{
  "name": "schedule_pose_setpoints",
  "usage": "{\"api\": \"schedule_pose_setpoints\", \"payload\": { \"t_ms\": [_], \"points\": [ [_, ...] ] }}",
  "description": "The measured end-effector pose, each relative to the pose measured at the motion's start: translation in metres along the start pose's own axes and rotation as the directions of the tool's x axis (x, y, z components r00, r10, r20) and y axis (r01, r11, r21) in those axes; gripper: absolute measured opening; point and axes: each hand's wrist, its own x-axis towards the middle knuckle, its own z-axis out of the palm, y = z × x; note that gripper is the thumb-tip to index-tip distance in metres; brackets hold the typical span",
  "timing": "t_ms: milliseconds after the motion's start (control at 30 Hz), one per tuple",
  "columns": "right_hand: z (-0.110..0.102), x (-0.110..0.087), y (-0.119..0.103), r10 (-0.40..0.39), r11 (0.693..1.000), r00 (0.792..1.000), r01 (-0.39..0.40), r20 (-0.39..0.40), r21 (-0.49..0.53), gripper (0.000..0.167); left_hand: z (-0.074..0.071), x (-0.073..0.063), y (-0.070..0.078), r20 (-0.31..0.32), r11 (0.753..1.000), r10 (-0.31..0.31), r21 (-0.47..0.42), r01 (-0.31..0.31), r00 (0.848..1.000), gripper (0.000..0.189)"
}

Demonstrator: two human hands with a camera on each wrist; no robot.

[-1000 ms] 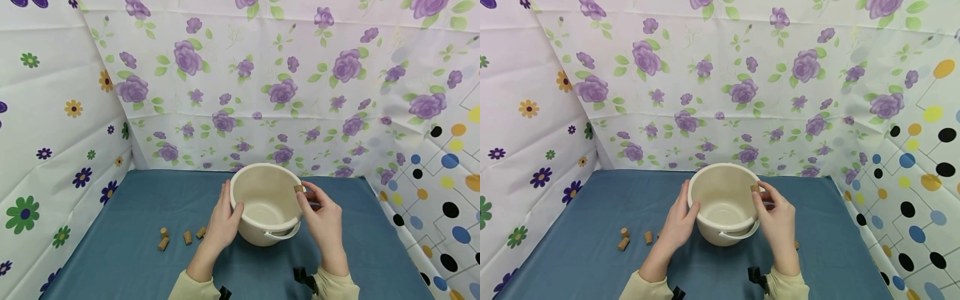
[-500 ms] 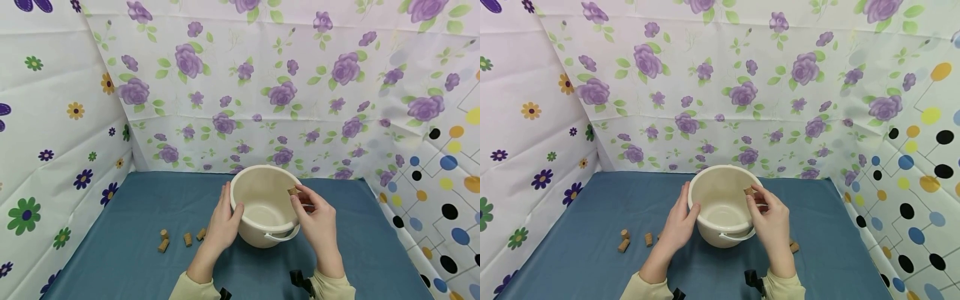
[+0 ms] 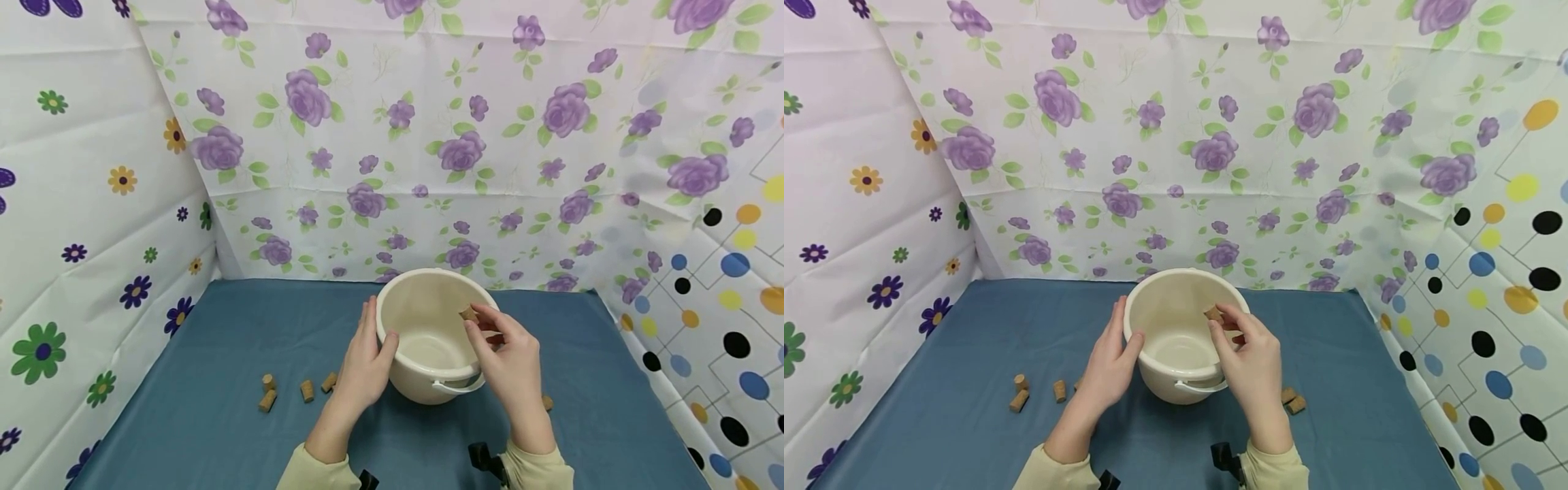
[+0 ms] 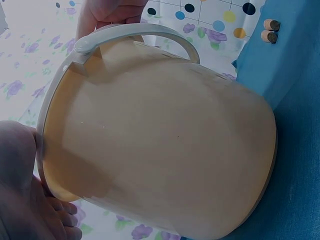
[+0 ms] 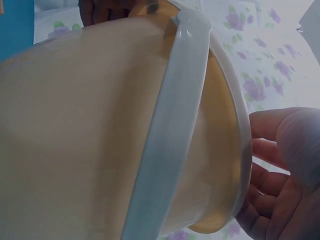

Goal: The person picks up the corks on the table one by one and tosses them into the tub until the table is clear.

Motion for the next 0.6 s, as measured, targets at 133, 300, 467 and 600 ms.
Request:
{"api": "schedule_pose_setpoints", "payload": {
  "t_ms": [133, 300, 467, 600],
  "points": [
    [0.0036, -0.0004, -0.0007, -0.018, 1.0, 1.0, 0.018, 0.007, -0.005, 0.032, 0.0001, 0.0002, 0.0002, -0.004, 1.0, 0.002, 0.002, -0.002, 1.0, 0.076],
    [0.0065, -0.0012, -0.0004, -0.055, 0.998, 0.998, 0.055, 0.012, -0.031, 0.032, 0.0, 0.0001, 0.001, -0.005, 1.0, 0.001, 0.003, -0.001, 1.0, 0.076],
    [0.0055, -0.001, 0.0001, -0.069, 0.997, 0.997, 0.069, -0.02, -0.021, 0.031, 0.0, 0.0001, 0.0006, -0.002, 1.0, -0.004, 0.001, 0.004, 1.0, 0.076],
    [0.0039, -0.0002, -0.0003, -0.074, 0.997, 0.997, 0.074, -0.034, -0.005, 0.029, 0.0, 0.0004, 0.0007, -0.002, 1.0, -0.007, 0.006, 0.007, 1.0, 0.076]
  ]
}}
